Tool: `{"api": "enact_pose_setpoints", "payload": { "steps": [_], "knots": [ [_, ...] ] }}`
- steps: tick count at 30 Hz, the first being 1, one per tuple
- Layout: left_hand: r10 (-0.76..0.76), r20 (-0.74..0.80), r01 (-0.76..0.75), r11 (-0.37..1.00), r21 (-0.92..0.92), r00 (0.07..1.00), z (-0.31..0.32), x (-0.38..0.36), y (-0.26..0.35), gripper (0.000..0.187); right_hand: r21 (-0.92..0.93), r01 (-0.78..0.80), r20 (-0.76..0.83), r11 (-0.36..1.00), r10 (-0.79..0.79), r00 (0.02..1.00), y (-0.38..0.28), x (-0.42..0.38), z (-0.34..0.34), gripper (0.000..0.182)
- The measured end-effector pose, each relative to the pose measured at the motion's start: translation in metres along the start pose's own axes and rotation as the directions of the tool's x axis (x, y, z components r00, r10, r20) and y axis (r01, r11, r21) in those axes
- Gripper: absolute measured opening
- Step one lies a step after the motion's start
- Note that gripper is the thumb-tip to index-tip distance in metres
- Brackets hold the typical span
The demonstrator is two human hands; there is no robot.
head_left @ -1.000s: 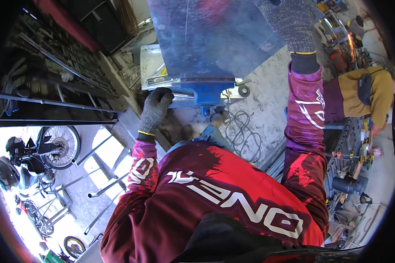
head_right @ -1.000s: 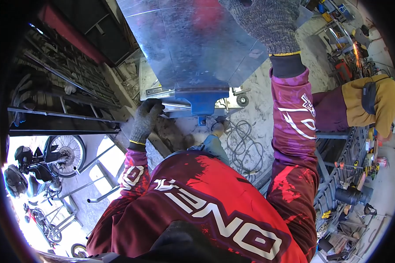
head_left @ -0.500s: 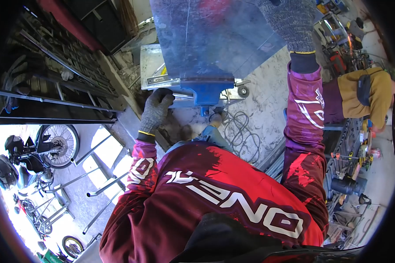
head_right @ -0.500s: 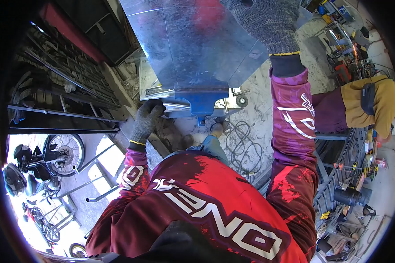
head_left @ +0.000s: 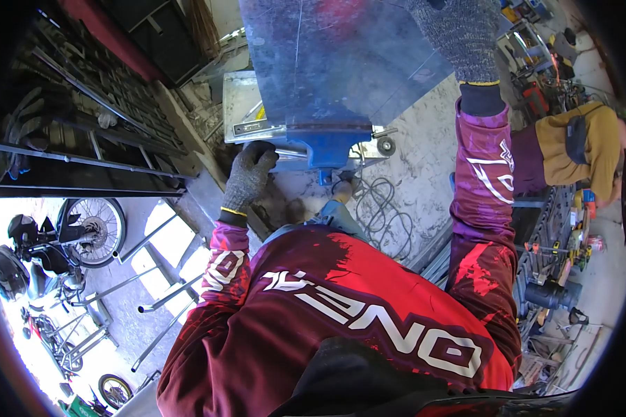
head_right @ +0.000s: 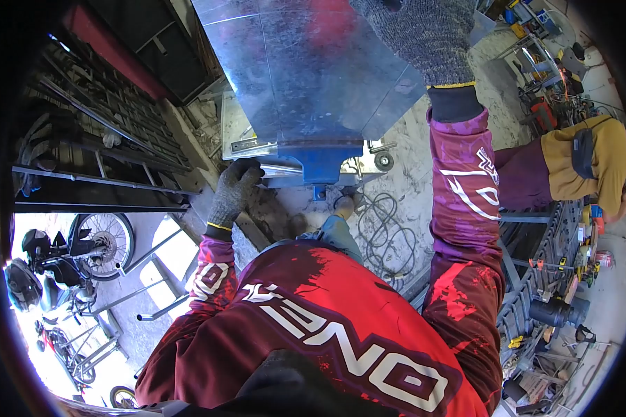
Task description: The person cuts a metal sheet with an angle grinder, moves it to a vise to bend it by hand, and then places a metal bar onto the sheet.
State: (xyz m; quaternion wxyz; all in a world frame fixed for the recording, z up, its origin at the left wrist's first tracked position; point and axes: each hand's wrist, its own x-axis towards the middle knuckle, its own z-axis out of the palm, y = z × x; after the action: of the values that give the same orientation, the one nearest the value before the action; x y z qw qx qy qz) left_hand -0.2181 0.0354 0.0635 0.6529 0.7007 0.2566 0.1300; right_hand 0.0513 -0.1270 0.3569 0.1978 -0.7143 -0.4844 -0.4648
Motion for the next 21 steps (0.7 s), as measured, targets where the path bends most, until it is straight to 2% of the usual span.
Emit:
{"api": "enact_pose_setpoints", "payload": {
  "steps": [13, 21],
  "knots": [
    [-0.004, -0.006, 0.004, 1.0, 0.009, 1.0, 0.0002, -0.0012, 0.0032, 0.023, -0.005, 0.025, -0.033, 1.0, -0.026, 0.999, 0.0008, 0.0, 0.0032, 0.025],
    [0.012, -0.014, -0.011, 1.0, 0.02, 1.0, -0.0002, 0.0003, 0.0056, 0.023, 0.003, 0.0, 0.017, 1.0, 0.0, 1.0, -0.0003, 0.0018, -0.0006, 0.025]
  ]
}}
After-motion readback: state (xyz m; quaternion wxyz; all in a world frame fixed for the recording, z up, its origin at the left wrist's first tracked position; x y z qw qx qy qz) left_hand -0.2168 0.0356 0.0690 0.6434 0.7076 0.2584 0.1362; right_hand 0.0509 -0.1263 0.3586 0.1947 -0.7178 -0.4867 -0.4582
